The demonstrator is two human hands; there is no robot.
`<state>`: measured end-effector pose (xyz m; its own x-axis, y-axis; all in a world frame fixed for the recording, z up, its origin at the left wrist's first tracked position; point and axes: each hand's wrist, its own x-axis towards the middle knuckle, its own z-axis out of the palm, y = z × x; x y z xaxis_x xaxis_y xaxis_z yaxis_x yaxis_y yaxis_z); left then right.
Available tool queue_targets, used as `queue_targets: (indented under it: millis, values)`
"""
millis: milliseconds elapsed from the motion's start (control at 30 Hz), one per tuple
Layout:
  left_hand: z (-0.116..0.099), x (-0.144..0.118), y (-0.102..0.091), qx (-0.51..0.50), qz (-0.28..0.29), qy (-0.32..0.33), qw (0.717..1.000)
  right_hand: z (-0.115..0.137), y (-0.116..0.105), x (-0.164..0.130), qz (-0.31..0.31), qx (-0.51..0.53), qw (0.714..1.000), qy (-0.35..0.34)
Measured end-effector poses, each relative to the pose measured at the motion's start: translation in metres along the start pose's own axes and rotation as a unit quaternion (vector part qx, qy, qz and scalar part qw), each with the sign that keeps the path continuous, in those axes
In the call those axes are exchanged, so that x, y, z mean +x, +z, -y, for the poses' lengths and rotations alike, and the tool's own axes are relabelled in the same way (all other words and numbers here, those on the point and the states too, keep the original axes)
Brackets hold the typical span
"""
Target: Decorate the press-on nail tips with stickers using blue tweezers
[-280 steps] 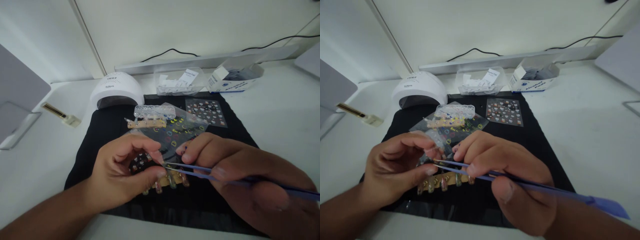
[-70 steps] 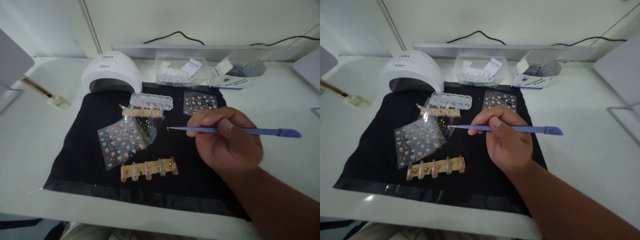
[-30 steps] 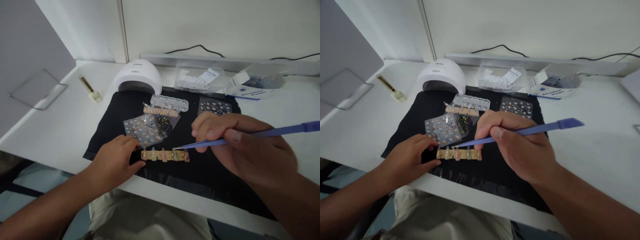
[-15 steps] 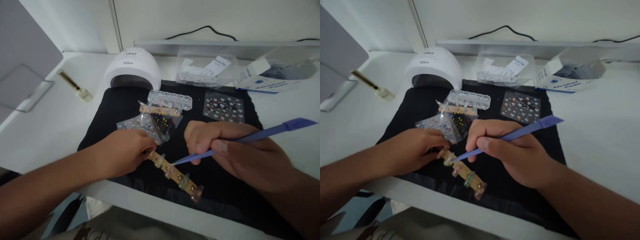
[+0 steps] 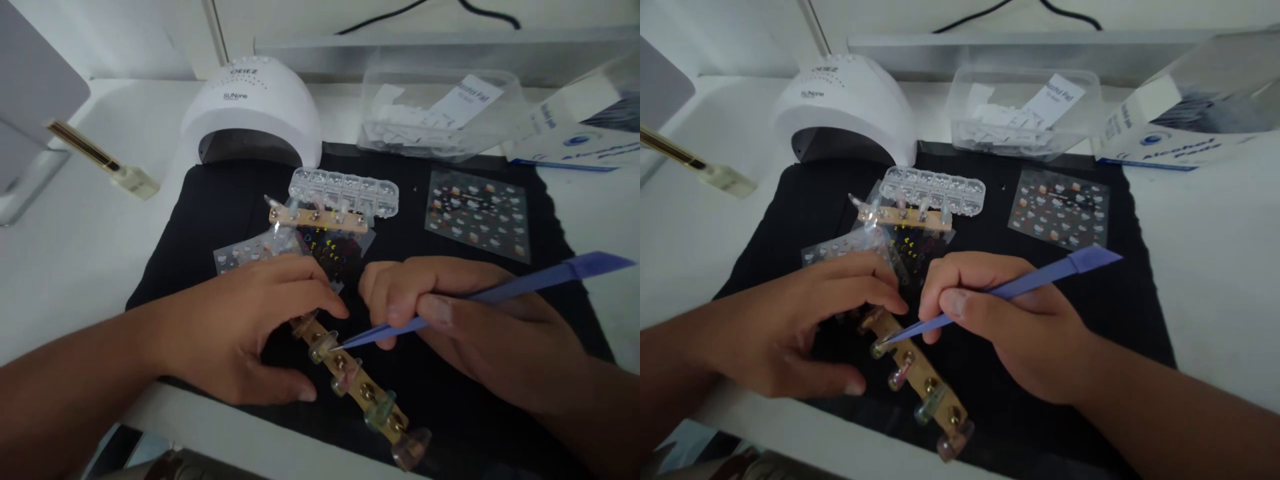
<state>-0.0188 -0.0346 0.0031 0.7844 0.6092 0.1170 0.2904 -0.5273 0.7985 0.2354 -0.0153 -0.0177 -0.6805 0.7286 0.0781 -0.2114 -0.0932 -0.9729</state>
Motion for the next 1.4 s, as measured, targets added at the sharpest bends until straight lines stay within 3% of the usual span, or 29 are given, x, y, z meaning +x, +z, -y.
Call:
queue_targets:
  millis: [267,1400]
  values:
    - [0.01,0.007,0.002,-0.031,0.035,-0.015,0.999,0.002,-0.002,0.004,0.005,-0.012,0.999,0.037]
    - [0.013,0.009,0.001,-0.037,0.047,0.003,0.998,0.004,0.001,0.004,-0.007,-0.053,0.998,0.044]
